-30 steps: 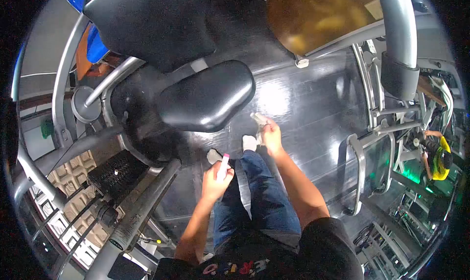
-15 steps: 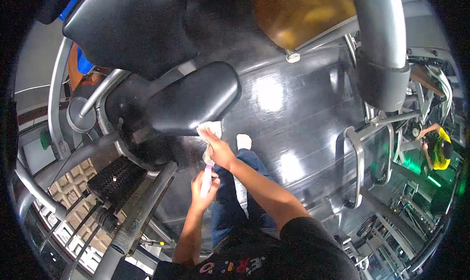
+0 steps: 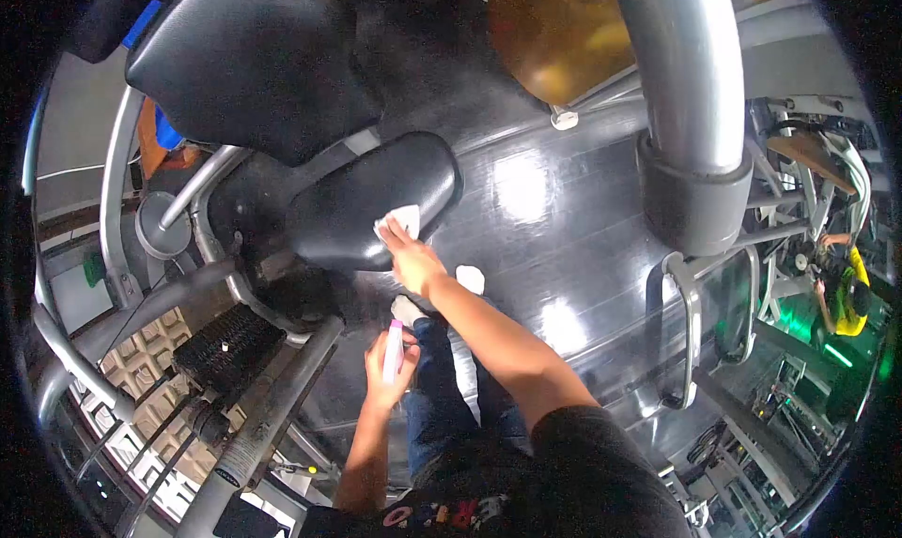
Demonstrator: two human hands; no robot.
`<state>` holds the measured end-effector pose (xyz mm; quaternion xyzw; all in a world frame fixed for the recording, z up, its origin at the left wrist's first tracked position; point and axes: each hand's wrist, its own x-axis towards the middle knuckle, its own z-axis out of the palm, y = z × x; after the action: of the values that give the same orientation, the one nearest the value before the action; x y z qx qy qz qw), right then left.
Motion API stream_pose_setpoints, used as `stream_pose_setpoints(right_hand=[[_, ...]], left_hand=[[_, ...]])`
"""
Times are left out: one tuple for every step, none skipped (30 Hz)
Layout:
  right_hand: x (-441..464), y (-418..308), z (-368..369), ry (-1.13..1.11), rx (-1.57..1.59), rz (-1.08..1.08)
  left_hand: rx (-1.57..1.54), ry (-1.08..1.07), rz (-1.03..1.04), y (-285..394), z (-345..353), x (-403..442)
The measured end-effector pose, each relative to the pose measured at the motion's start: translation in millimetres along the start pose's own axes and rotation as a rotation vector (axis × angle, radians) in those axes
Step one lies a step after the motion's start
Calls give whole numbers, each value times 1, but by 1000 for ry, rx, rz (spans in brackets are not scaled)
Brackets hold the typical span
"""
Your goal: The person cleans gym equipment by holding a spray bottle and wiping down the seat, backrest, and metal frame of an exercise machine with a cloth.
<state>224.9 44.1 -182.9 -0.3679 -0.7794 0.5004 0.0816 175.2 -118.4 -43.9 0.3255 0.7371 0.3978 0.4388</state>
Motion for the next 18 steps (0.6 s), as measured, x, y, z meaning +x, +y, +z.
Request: stream_pose_setpoints(right_hand=[[-5,11,-3,-5,-25,-77],[-8,28,-15,-99,132,-104],[-10,45,-32,-194,290,-128],[-7,45,-57,-213,443,133],[-1,44,-81,-228,590,399],[9,67,-88,-17,627,290],[24,88,-91,193,659,181],[38,72,-115,251,688,278],[54,55,-141,309,715,377],[70,64,-150,278,664,392],[85,74,-157,246,614,405],[98,91,-152,226,600,425],[94,97,-141,220,603,424],[89,100,-127,239,690,546],[81,99,-111,253,780,667],[61,94,-96,281,920,649],[39,91,-83,307,1059,620],[22,94,-67,306,1050,717]], left_hand=[[-3,7,3,1,0,1],[16,-6,21,2,0,1],[36,-20,38,2,0,1],[44,-8,80,2,1,2],[42,-1,80,3,0,3],[45,11,92,3,0,3],[47,21,103,2,1,3],[44,24,98,-2,2,3],[29,14,77,-6,3,3],[16,6,56,-9,3,2],[16,11,53,-11,4,3],[11,18,61,-11,5,2],[6,24,68,-10,4,1],[12,34,67,-6,4,-1],[18,24,52,0,1,-5],[24,18,39,7,-4,-10],[26,26,75,9,-9,-15],[45,14,55,11,-15,-22]])
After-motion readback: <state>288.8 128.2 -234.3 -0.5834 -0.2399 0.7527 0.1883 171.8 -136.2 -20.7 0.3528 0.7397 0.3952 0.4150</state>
